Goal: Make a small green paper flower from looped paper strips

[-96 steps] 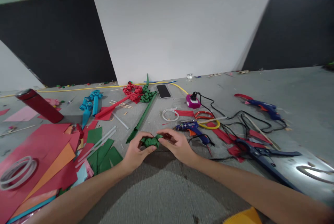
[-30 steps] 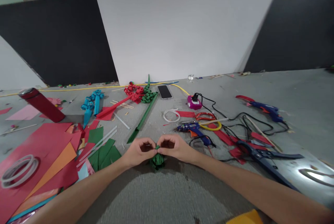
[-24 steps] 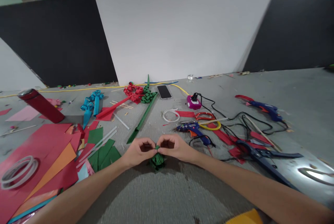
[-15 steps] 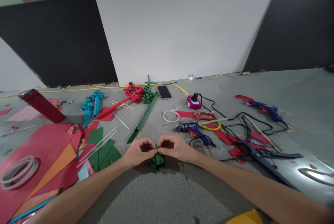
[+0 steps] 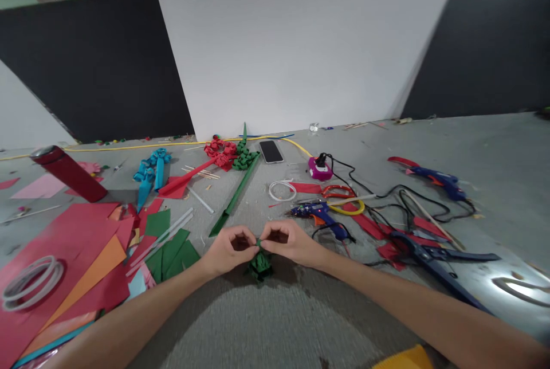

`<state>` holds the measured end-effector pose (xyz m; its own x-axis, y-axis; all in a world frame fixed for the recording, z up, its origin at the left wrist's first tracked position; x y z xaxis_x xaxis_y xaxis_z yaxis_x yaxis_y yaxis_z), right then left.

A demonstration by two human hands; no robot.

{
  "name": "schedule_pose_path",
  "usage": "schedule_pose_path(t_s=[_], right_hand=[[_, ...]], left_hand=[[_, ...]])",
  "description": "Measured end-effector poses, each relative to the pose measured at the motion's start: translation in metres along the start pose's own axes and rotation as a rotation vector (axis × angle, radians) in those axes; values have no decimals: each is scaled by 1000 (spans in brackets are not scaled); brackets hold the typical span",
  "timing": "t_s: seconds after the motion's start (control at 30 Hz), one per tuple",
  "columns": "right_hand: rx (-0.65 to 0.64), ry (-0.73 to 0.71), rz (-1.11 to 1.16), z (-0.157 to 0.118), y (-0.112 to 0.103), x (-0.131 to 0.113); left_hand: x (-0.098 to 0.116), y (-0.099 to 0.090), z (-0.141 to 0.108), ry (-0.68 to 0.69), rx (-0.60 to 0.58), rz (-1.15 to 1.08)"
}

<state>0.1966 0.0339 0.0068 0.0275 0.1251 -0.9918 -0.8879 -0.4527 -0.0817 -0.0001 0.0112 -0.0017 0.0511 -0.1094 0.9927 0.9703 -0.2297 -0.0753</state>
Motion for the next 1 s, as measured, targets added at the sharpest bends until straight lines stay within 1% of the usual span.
schedule_pose_path(t_s=[0.23,0.4,0.53,0.63,0.7,0.87,0.93,1.0], right_hand=[[47,-80,-103,-3,1,0],[94,-140,-238,-5,3,-6],[154,-314,-397,-9,6,-9],[153,-424,-475,-11,6,-10],[134,-423,-484,-11,5,-11],[79,-268,-434,-5,0,-13],[71,-251,-434,-3,-1,-13],[65,-264,-445,-2,-2,-13]], left_hand=[[2,1,-1,-8,12,4],[2,1,-1,-22,29,33],[-1,1,0,-27,54,57],[-4,2,-1,-5,65,52],[-5,2,-1,6,74,48],[-4,2,-1,7,118,94],[-5,1,0,19,122,109],[-5,1,-1,38,117,119]])
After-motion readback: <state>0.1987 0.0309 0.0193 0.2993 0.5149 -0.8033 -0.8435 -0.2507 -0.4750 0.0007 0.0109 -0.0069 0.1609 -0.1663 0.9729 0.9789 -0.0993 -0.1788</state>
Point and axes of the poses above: each hand's wrist, its own z-axis towards the middle knuckle, its own y-axis out of the palm, x = y × z, the point moved 1 cm from there along z, towards the middle knuckle, and after that the axes turned 11 degrees about x, right-handed, at the moved point
